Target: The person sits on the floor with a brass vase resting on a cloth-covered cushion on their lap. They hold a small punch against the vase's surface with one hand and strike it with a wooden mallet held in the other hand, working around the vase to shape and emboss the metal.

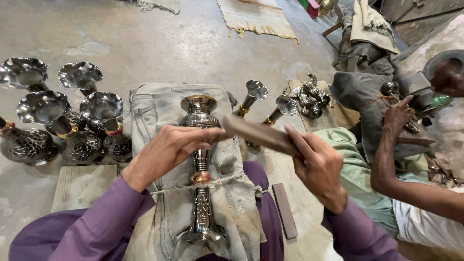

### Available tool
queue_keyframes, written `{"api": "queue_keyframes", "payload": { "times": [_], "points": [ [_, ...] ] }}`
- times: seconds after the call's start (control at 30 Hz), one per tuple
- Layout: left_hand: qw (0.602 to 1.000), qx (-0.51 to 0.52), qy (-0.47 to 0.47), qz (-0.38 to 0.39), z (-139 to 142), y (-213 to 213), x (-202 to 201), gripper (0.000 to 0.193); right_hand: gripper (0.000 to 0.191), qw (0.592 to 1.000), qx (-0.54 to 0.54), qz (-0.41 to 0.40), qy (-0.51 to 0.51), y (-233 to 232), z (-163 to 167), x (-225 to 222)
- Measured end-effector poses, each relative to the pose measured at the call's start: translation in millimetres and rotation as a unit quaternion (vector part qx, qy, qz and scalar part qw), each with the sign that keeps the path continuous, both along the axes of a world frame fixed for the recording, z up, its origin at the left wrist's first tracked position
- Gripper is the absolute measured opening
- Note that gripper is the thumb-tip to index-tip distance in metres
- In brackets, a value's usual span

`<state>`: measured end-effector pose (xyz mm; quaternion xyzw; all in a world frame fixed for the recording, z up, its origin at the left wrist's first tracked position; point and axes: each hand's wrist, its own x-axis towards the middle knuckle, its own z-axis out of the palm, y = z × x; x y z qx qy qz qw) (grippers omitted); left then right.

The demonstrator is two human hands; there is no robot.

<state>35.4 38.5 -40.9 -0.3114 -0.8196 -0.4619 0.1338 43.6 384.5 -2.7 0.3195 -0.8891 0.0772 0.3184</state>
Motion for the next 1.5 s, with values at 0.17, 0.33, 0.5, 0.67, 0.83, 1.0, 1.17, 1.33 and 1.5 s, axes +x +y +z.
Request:
{"api": "queue_keyframes", "payload": {
  "times": [0.17, 0.33, 0.5, 0.67, 0.83, 1.0, 1.17, 1.33, 1.5],
  "points": [
    [0.995, -0.068, 0.059, -0.033, 5.8, -2.1, -1.1, 0.045, 0.055, 0.997, 0.009, 0.022, 0.067, 16.7, -40.0, 6.3],
    [0.985, -0.132, 0.093, -0.055, 1.2, -6.7, 2.0, 0.047, 0.059, 0.992, -0.047, 0.08, 0.086, 29.2, -63.4, 9.4],
    [0.991, 0.029, 0.123, 0.052, -9.4, -8.5, 7.0, 0.032, 0.057, 0.996, -0.078, 0.032, 0.012, 29.0, -60.7, 9.7],
    [0.98, 0.19, -0.05, 0.029, -15.7, -8.9, 7.4, 0.047, 0.064, 0.983, -0.129, -0.031, -0.128, 16.5, -32.8, 0.0],
    [0.983, 0.179, -0.029, 0.024, -17.5, -5.6, 0.6, 0.049, 0.073, 0.988, 0.041, -0.014, -0.148, 3.9, -2.1, -5.8],
    [0.985, 0.168, -0.023, 0.034, -20.0, -5.4, -1.9, 0.05, 0.072, 0.992, 0.073, -0.028, -0.102, -9.5, 17.3, -18.8],
    [0.985, 0.167, -0.02, 0.043, -21.1, -3.0, -0.8, 0.05, 0.069, 0.99, -0.119, 0.078, -0.023, -18.4, 48.4, -19.6],
    [0.986, 0.162, 0.003, 0.044, -20.4, -0.6, 1.0, 0.05, 0.059, 0.997, 0.072, 0.011, 0.022, -23.2, 75.1, -16.4],
    [0.985, 0.168, -0.028, 0.038, -16.8, -1.5, -0.1, 0.049, 0.064, 0.999, 0.04, 0.015, -0.027, -37.8, 78.6, -8.8]
  ]
}}
